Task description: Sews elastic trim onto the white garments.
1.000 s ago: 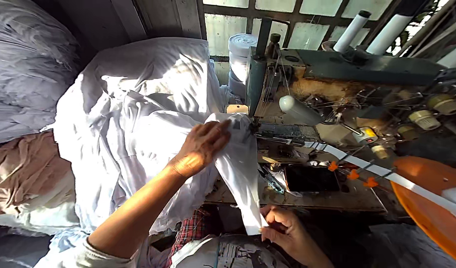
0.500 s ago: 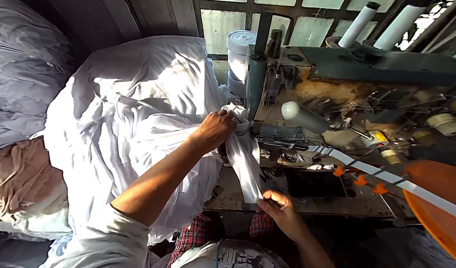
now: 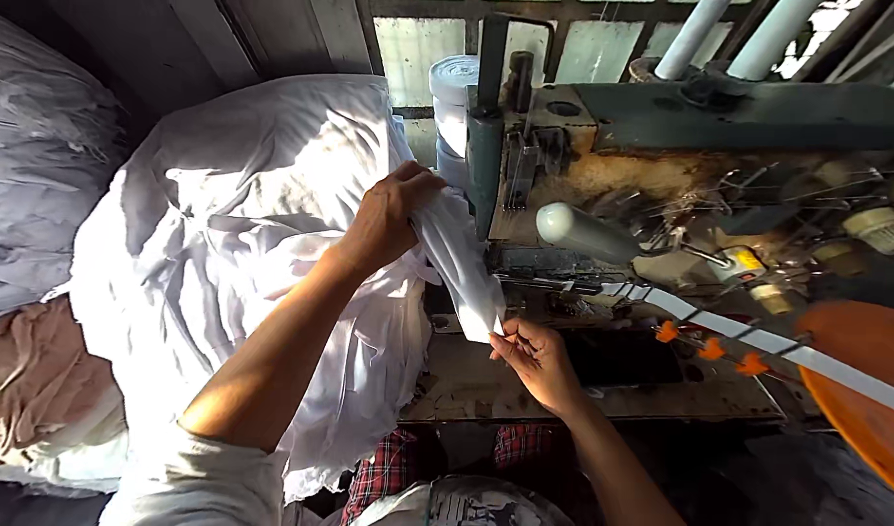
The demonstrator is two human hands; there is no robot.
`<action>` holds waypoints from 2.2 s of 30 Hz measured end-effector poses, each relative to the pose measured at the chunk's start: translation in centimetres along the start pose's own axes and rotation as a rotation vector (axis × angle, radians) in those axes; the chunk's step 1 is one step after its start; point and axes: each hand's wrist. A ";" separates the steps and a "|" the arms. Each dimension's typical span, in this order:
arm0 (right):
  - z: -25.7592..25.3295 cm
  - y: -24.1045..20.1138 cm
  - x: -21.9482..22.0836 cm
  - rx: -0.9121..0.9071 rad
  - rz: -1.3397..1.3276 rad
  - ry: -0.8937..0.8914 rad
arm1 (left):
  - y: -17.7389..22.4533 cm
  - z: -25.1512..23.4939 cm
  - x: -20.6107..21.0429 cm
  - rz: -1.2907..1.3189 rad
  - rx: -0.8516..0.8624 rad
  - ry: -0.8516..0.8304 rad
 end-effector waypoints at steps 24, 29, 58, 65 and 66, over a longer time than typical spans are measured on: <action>-2.6 0.4 0.9 -0.138 -0.046 0.058 | 5.3 7.2 1.5 -0.154 0.127 -0.106; -3.0 0.0 1.4 -0.046 -0.050 0.104 | 6.3 8.6 -0.4 0.158 0.006 -0.194; 2.7 -3.8 0.8 -0.299 -0.024 -0.150 | 7.0 13.0 -1.9 0.022 0.109 -0.348; 2.4 -2.0 -0.9 -0.173 0.196 -0.197 | 7.4 13.5 -4.8 -0.029 0.026 -0.221; 2.3 -2.1 -0.7 -0.183 0.231 -0.222 | 8.8 13.3 -5.2 -0.005 0.055 -0.236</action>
Point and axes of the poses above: each hand's wrist, its own z-axis away from the middle knuckle, its own x-axis out of the palm, y = z × x, and after that the axes turned 12 degrees about y, right-handed
